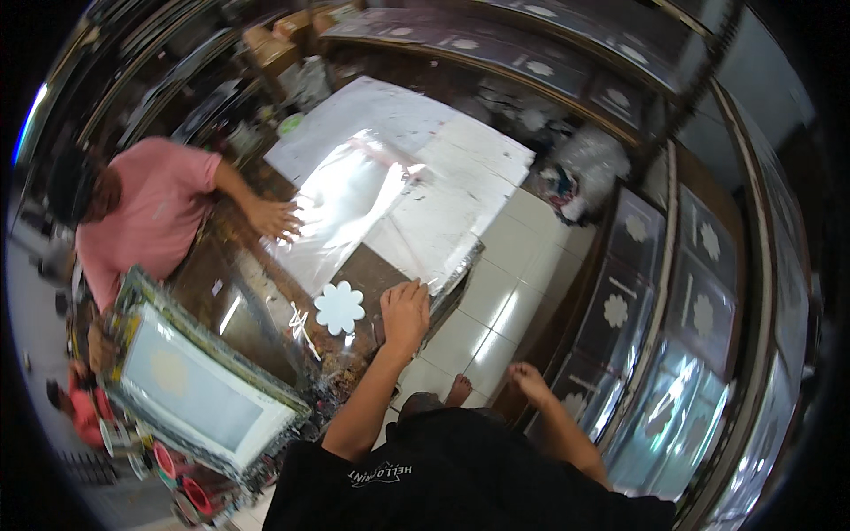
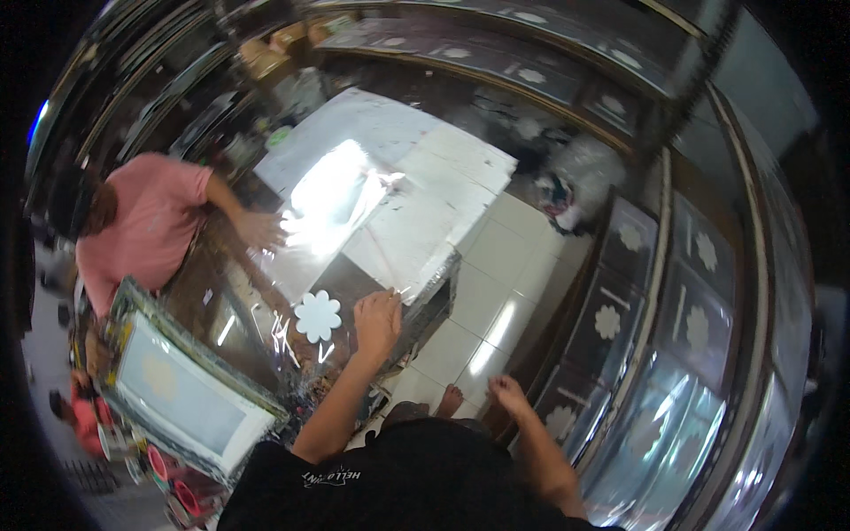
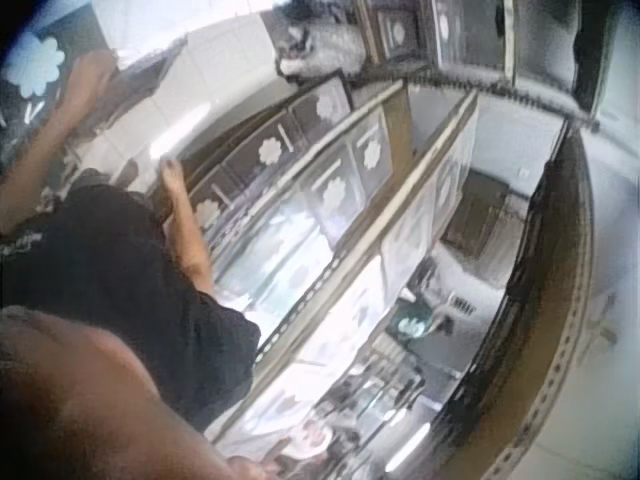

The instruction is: The person repeatedly picks up white flower-shaped cutouts from a table and places them onto a transparent sheet on a nearby rack. The person handles the cutouts one at a time and arranges them in a pattern on the sheet.

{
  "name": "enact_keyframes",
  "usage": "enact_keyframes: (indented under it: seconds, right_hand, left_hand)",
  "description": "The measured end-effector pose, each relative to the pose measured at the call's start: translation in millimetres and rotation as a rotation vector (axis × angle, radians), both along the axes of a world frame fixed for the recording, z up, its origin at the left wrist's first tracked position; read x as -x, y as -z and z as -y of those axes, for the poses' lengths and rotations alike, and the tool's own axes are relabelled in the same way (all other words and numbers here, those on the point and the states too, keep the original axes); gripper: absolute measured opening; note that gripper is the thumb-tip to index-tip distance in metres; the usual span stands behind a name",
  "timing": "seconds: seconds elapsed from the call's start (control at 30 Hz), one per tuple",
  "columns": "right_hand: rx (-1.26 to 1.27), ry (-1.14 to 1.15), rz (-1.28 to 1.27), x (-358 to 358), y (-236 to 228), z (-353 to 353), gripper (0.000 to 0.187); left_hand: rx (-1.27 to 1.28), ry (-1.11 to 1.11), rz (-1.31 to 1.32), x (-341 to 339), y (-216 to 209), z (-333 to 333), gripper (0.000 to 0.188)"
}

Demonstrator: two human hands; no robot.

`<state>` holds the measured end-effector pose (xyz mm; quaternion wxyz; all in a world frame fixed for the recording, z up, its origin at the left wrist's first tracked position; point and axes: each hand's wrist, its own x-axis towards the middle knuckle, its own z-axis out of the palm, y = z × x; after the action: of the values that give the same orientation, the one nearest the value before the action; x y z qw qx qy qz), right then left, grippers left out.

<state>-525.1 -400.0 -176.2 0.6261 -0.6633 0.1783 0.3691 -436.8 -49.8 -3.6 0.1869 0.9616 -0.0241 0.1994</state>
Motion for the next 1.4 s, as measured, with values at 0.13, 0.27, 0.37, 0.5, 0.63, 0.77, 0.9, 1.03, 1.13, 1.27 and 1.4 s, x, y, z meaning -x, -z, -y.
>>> enact_keyframes:
  seconds: [0.13,0.27,0.37,0.5,0.63,0.77,0.9,1.03,1.13,1.27,1.4]
  right_hand:
    - [-0.682,0.31,0.082,-32.2,-164.7,-56.0,0.038]
    - [-0.618,0.253,0.265,-27.8,-222.3,-64.4,0.035]
    - [-0.285,0.237,0.398,11.8,-239.2,-61.3,0.034]
    - [0.0,0.321,0.499,97.5,-264.3,-48.6,0.035]
    - [0.126,0.435,0.551,188.9,-296.1,-49.5,0.037]
    - [0.519,0.463,0.727,282.9,-346.6,-56.3,0.039]
    - [0.98,0.423,0.842,364.7,-447.3,-79.0,0.037]
    - [1.092,0.544,0.727,435.2,-559.8,-100.3,0.036]
    - [1.209,0.698,0.609,490.0,-632.9,-91.5,0.039]
    - [1.436,0.716,0.398,557.3,-702.9,-37.5,0.035]
    - [1.407,0.84,0.185,610.0,-711.9,38.0,0.031]
  left_hand:
    - [0.137,0.292,-0.012,33.0,-46.9,60.7,0.026]
    - [0.072,0.631,-0.012,79.7,-65.0,104.3,0.029]
    - [0.041,0.873,0.037,118.9,-71.0,117.3,0.033]
    - [0.049,1.186,0.039,164.7,-79.4,125.9,0.038]
    - [0.133,1.454,-0.02,216.4,-103.9,123.0,0.041]
    - [0.377,1.69,0.03,255.8,-137.8,116.1,0.044]
    - [0.603,1.767,0.172,261.2,-175.6,105.1,0.033]
    - [0.724,1.628,0.268,244.9,-195.0,99.8,0.027]
    - [0.869,1.53,0.211,243.2,-182.0,131.1,0.02]
    - [0.728,1.487,-0.032,257.6,-140.7,173.1,0.015]
    - [0.585,1.472,-0.174,276.9,-71.5,188.9,0.013]
